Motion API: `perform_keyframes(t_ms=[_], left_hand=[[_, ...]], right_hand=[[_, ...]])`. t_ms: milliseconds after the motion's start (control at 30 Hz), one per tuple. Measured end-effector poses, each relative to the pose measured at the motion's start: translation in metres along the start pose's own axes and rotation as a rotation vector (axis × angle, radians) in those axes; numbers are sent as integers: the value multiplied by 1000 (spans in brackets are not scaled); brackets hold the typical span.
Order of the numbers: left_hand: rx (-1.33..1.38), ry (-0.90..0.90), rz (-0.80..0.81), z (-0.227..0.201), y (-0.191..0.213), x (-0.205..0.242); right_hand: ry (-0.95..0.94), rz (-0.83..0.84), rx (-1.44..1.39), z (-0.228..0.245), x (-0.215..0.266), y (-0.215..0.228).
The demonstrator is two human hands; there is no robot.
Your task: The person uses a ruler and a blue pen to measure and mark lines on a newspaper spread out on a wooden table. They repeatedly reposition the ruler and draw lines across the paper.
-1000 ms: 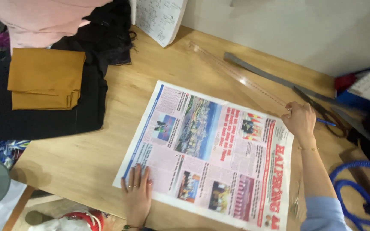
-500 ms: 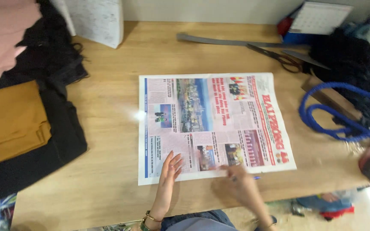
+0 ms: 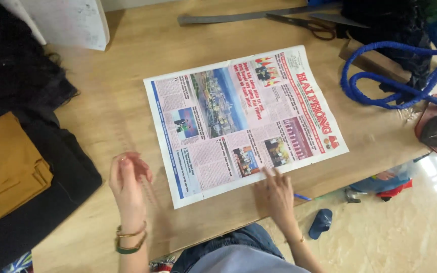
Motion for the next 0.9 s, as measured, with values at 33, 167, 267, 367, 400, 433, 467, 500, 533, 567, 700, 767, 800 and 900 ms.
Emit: perform_keyframes(t_ms=[33, 167, 267, 367, 400, 433, 467, 500, 533, 567, 700, 767, 800, 900], left_hand=[[-3, 4, -9, 10, 7, 0], [-650, -17, 50, 44, 10, 4], [-994, -200, 149, 76, -24, 15], [-1060, -285, 251, 104, -72, 17], [-1003, -242, 315, 114, -89, 16], [-1004, -244, 325, 127, -102, 12], [-1009, -240, 373, 142, -117, 9], [-1013, -236, 420, 157, -133, 7], [-1010, -238, 431, 167, -144, 5], [-1010, -253, 471, 176, -157, 4], [-1001, -318, 578, 200, -194, -2], [-985, -316, 608, 213, -198, -1], [-973, -306, 632, 220, -197, 2], [-1121, -354, 631, 195, -195, 12]], right_hand=[[7, 7, -1, -4, -2, -2], [-63, 6, -38, -10, -29, -6], [-33, 5, -92, 6, -52, 2], [-32, 52, -154, 6, -75, -11], [-41, 85, -164, 3, -80, -19], [-51, 86, -165, 2, -81, -16], [-51, 97, -173, 2, -81, -14], [-51, 107, -181, 1, -81, -11], [-61, 106, -179, -5, -77, -13], [-42, 71, -181, -8, -73, -13], [-6, -66, -159, -20, -67, -17], [3, -89, -154, -23, -66, -24], [19, -105, -151, -22, -62, -28], [48, -129, -173, -20, -63, -27]])
Point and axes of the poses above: each hand's wrist, its own x-axis away from the middle knuckle, its own y-axis out of the back of the hand, z = x × y, the point moved 6 cm from there along -x, towards the middle knuckle, and after that the axes turned 5 degrees about -y, right-handed, at the moved point
